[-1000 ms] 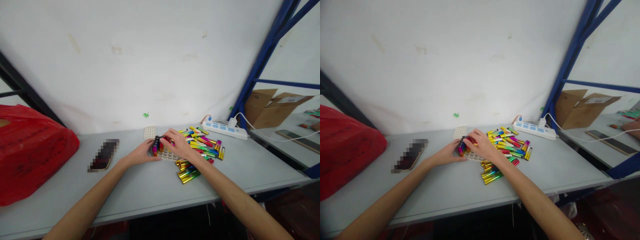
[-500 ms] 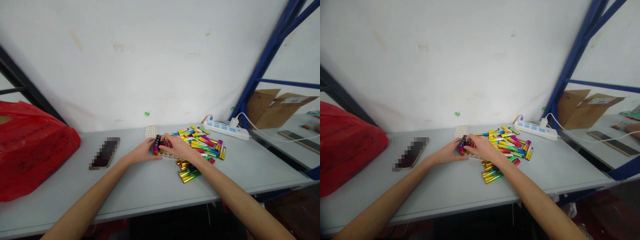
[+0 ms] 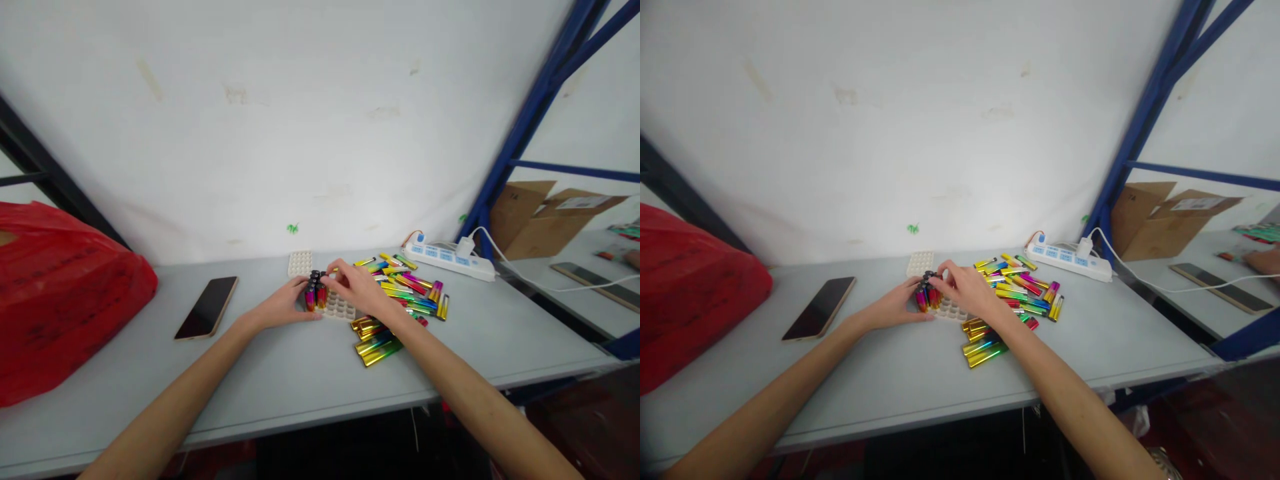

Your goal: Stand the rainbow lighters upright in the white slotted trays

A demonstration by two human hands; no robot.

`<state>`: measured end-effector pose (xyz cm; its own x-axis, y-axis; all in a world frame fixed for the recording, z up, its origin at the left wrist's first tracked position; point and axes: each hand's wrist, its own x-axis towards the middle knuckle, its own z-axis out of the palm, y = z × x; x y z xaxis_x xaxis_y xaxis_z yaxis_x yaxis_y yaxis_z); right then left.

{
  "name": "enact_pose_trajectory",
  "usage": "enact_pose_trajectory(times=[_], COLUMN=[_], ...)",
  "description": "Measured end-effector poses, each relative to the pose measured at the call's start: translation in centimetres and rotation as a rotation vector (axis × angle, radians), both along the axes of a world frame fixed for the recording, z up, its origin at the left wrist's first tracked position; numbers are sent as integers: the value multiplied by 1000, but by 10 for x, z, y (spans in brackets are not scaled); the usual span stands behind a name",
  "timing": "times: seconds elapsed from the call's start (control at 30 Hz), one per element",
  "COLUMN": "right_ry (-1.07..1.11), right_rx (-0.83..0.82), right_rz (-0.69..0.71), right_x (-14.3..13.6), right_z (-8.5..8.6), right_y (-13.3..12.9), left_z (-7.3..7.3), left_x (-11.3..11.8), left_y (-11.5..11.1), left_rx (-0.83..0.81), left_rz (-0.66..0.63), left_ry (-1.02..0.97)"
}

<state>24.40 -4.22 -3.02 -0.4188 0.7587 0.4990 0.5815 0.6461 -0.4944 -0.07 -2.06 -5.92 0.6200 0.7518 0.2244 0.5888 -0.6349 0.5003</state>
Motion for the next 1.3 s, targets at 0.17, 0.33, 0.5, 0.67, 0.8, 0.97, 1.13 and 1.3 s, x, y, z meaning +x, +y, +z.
enact_pose_trajectory(times=[0.17,0.33,0.5,0.67,0.8,0.97,1.13,1.3], right_ry=[-85,-368,-502,-469,-490,-506,-546,-555], right_rx=[190,111,-226,-501,-633,-595,-541,-326], right_rz=[-236,-446,-359,-259,-270,-256,-268,-263], right_x=[38,82,117,141,145,135,126,120], right_z=[-1,-5,22,40,30,24,29,27], right_y=[24,38,25,13,17,24,22,25], left_z=[1,0,1,3,5,3,3,3], left_x=[0,-1,0,2,2,1,0,0], left_y=[0,0,0,-2,-2,-1,-1,-1], left_rx=[5,19,28,14,6,17,14,16], left_rz=[7,9,27,29,30,38,39,38], left_ry=[28,50,48,68,76,108,97,59])
